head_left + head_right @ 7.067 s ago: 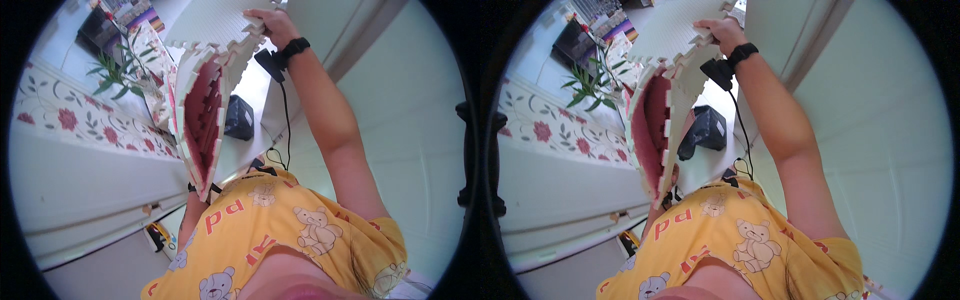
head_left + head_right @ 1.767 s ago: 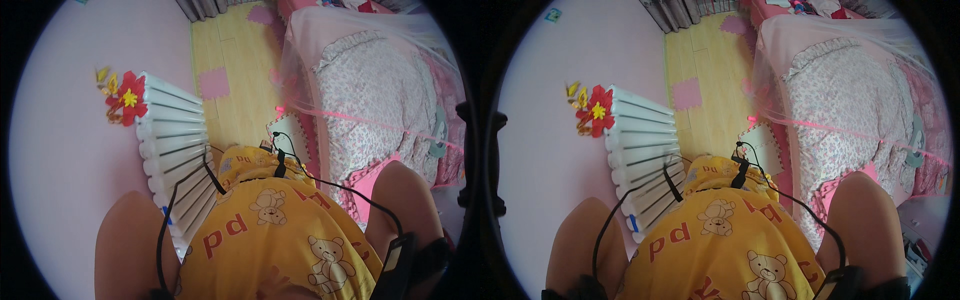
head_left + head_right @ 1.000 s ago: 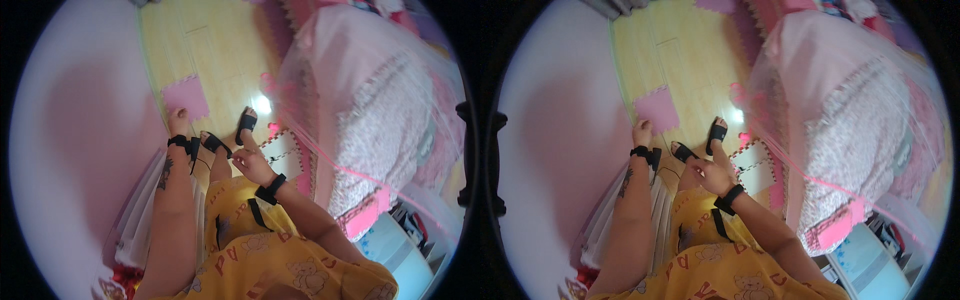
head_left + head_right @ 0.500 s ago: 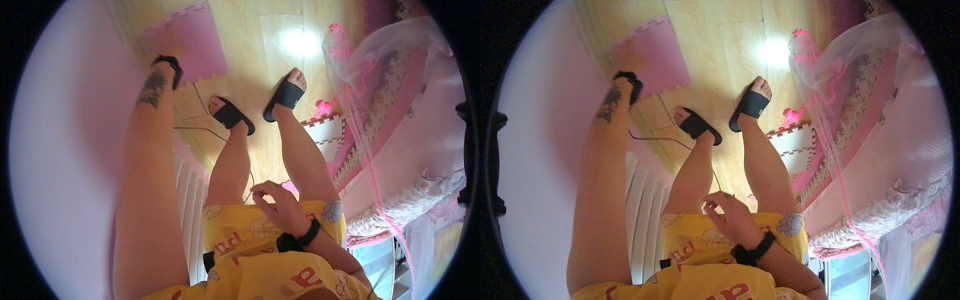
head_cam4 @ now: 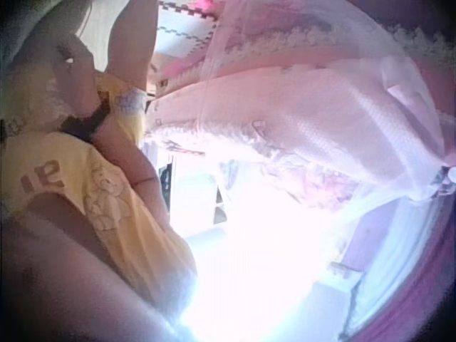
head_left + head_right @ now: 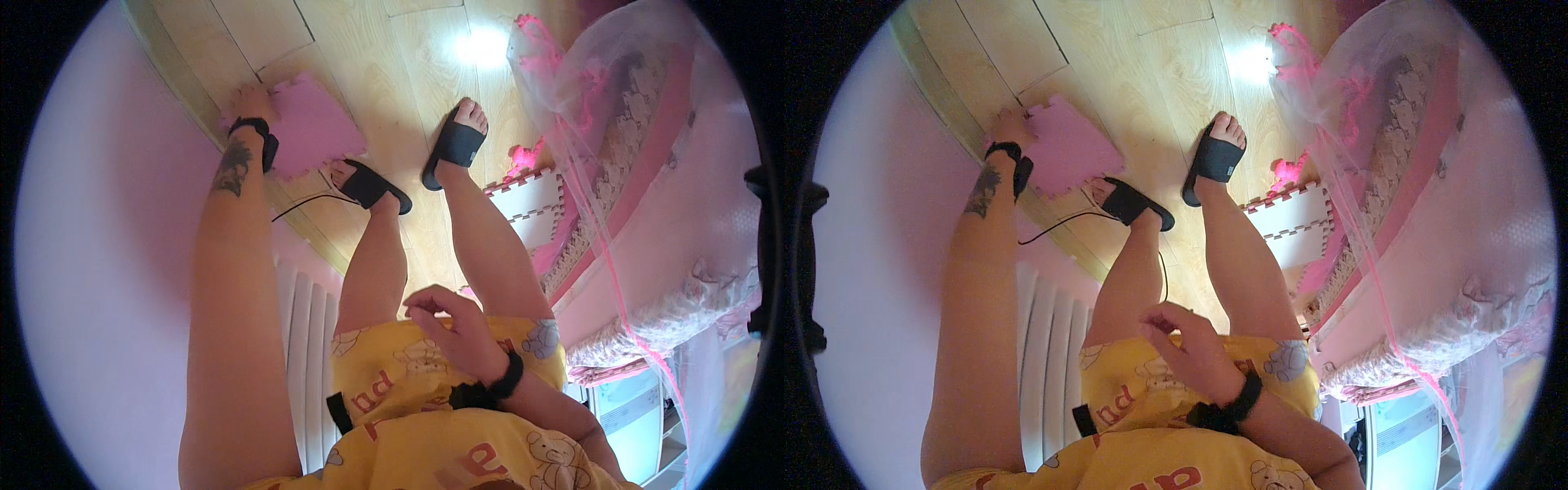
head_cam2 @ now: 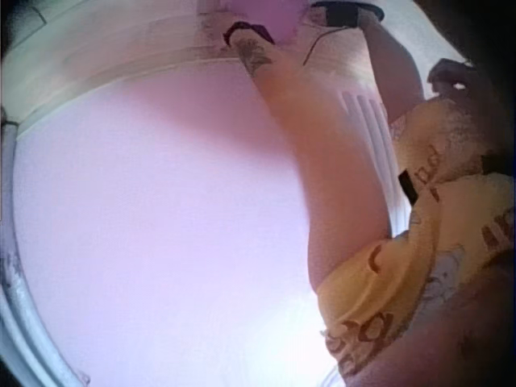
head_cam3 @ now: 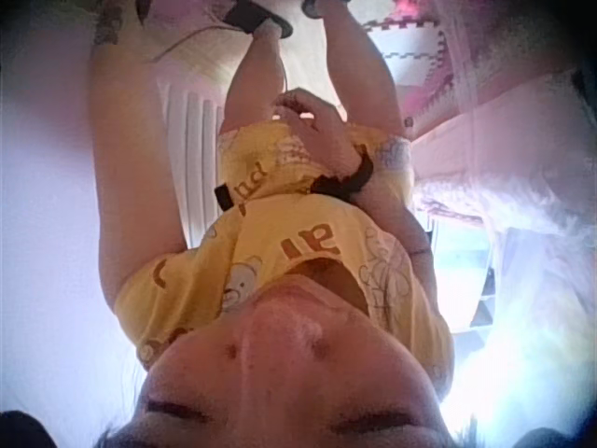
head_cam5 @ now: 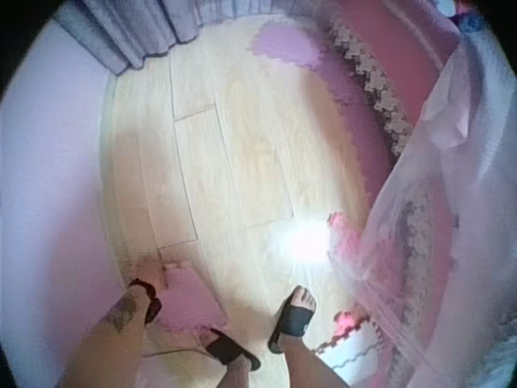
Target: The person assembles interlocking foam floor tiles by hand, picking up pink and white tiles and connecting them on the floor. They repeatedly place, adjust, and interlock the tiles to form a continuous mat.
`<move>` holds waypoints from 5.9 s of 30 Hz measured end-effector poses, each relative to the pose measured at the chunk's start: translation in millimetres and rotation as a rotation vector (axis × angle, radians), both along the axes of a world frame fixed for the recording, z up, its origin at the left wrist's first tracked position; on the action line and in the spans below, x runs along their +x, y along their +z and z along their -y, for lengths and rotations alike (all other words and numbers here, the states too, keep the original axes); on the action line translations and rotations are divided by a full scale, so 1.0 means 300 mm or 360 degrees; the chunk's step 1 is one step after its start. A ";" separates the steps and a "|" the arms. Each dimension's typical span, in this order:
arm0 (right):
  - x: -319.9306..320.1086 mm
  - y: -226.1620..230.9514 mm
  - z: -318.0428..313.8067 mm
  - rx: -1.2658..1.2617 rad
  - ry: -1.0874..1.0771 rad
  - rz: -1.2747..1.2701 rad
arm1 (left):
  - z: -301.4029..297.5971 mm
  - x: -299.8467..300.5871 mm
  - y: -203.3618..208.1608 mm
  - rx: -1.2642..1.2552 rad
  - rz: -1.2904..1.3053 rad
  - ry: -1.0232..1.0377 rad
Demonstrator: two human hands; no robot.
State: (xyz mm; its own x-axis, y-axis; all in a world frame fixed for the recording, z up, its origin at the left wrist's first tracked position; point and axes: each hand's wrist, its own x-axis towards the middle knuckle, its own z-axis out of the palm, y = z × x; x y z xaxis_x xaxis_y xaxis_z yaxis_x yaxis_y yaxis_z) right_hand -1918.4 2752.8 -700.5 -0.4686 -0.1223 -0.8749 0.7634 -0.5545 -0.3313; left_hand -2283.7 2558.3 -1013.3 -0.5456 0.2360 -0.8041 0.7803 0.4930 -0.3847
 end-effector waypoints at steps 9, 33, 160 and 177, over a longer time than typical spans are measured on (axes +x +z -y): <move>0.101 -0.048 0.146 0.0200 0.0012 0.0260 | -0.184 0.204 0.613 0.0678 0.0360 0.0615; -0.610 0.462 -1.233 0.0469 -0.1006 -0.0378 | -1.197 -0.154 1.633 0.1935 0.0473 0.0835; -1.740 -1.274 -2.125 0.2125 0.1149 0.0591 | -2.435 -1.109 0.734 0.1752 0.0213 0.2587; -1.760 -1.282 -2.240 0.2570 0.1999 0.0334 | -2.435 -1.101 0.732 0.1728 0.0239 0.2507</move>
